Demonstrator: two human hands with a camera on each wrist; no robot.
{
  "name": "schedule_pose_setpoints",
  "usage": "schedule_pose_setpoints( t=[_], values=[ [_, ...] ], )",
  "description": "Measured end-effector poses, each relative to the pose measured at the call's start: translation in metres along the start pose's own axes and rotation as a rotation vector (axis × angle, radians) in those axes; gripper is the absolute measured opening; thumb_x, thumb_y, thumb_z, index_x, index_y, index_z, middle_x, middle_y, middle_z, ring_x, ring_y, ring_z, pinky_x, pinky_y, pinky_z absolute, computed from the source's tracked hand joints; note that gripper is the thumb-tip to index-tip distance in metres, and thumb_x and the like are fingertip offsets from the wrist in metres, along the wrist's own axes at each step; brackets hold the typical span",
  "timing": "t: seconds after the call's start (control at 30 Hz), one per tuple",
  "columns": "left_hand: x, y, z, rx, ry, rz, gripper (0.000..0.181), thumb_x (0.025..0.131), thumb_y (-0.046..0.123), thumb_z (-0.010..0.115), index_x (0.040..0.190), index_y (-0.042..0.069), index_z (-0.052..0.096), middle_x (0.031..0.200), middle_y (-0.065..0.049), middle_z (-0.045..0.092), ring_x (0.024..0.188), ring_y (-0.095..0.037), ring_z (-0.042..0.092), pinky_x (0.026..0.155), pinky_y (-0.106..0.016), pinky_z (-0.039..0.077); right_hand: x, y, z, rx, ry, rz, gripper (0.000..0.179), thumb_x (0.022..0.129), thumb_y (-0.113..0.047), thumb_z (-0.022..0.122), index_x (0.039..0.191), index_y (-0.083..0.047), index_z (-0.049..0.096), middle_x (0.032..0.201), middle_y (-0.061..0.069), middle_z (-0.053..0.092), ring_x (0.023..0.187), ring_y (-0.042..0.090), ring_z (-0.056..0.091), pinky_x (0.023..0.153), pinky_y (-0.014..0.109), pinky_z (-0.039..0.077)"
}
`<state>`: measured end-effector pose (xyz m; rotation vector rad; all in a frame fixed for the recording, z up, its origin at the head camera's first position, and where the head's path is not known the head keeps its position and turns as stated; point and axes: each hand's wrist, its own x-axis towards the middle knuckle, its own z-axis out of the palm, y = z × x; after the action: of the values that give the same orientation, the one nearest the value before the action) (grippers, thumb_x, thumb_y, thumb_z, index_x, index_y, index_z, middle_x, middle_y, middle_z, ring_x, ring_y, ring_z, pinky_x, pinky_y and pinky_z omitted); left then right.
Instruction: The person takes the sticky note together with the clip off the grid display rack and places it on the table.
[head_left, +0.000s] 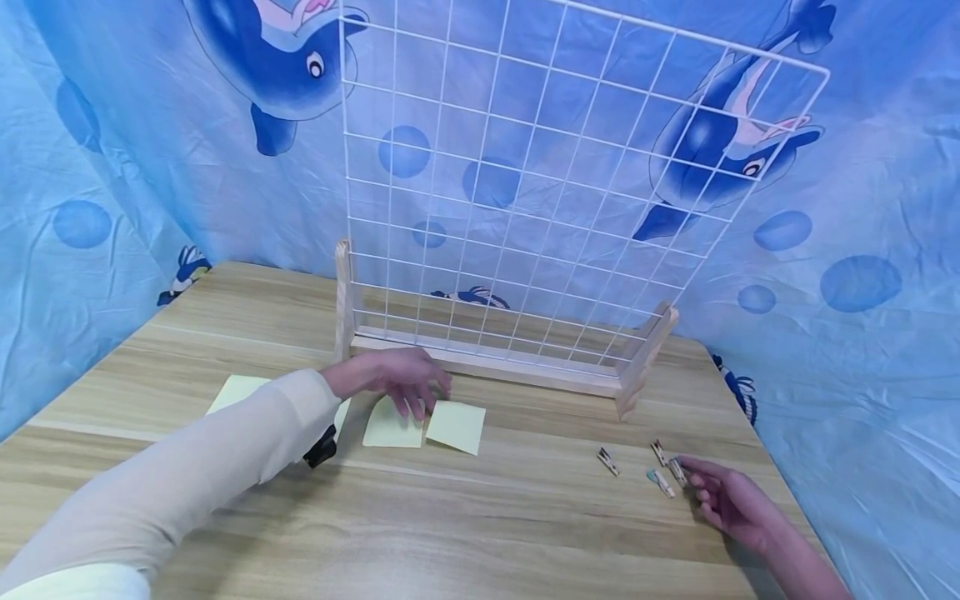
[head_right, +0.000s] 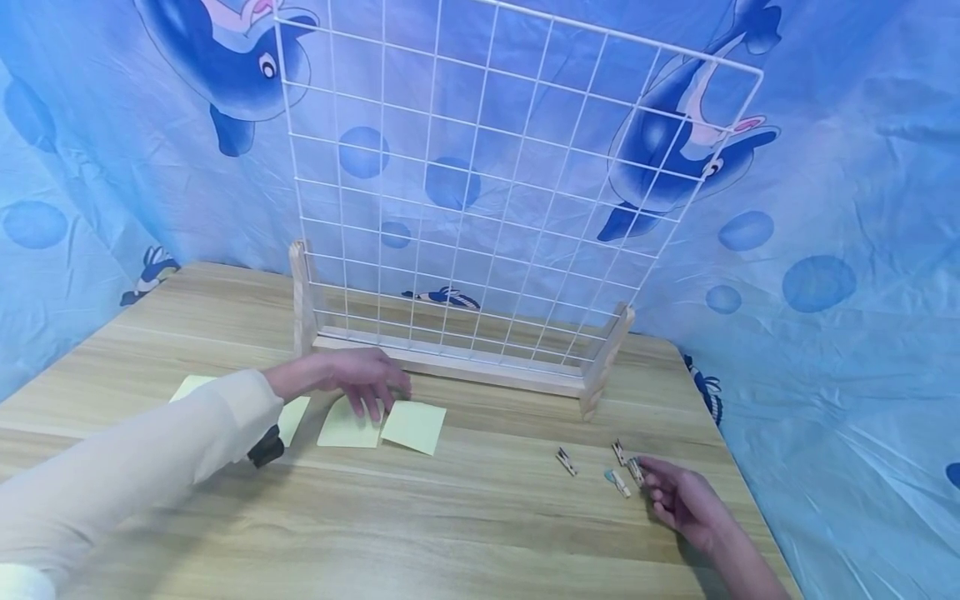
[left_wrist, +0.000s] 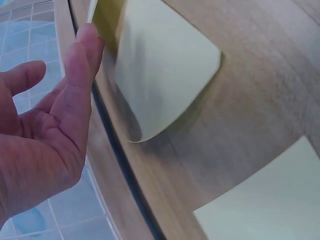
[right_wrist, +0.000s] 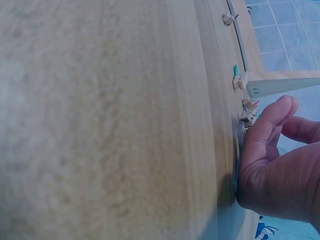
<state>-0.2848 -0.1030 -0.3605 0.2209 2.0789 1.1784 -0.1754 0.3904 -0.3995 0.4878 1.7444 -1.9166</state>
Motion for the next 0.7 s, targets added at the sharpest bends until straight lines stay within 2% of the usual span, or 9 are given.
schedule_pose_setpoints(
  t=[0.27, 0.53, 0.7],
  values=[
    [-0.006, 0.003, -0.004, 0.048, 0.022, -0.001, 0.038, 0.088, 0.03, 0.051, 0.118, 0.007, 0.052, 0.089, -0.015, 0.067, 0.069, -0.026, 0.065, 0.061, -0.038, 0.055, -0.003, -0.004, -0.002, 0.026, -0.074, -0.021, 0.027, 0.095, -0.026, 0.04, 0.097, -0.03, 0.066, 0.072, -0.012, 0.06, 0.06, -0.001, 0.051, 0.055, 0.013, 0.047],
    [-0.011, 0.0, -0.007, 0.028, 0.008, -0.006, 0.04, 0.088, 0.031, 0.051, 0.119, 0.006, 0.052, 0.09, -0.017, 0.066, 0.07, -0.027, 0.066, 0.06, -0.037, 0.055, -0.002, -0.01, 0.002, 0.009, -0.188, -0.067, 0.033, 0.098, -0.026, 0.033, 0.103, -0.032, 0.065, 0.072, -0.011, 0.059, 0.058, -0.001, 0.051, 0.053, 0.012, 0.046],
    [-0.02, -0.001, -0.01, -0.001, 0.003, 0.011, 0.037, 0.089, 0.029, 0.049, 0.117, 0.006, 0.052, 0.093, -0.017, 0.066, 0.072, -0.027, 0.066, 0.06, -0.037, 0.055, -0.002, -0.014, 0.007, -0.009, -0.24, -0.111, 0.03, 0.097, -0.028, 0.034, 0.108, -0.031, 0.062, 0.076, -0.011, 0.059, 0.062, -0.001, 0.053, 0.055, 0.013, 0.048]
  ],
)
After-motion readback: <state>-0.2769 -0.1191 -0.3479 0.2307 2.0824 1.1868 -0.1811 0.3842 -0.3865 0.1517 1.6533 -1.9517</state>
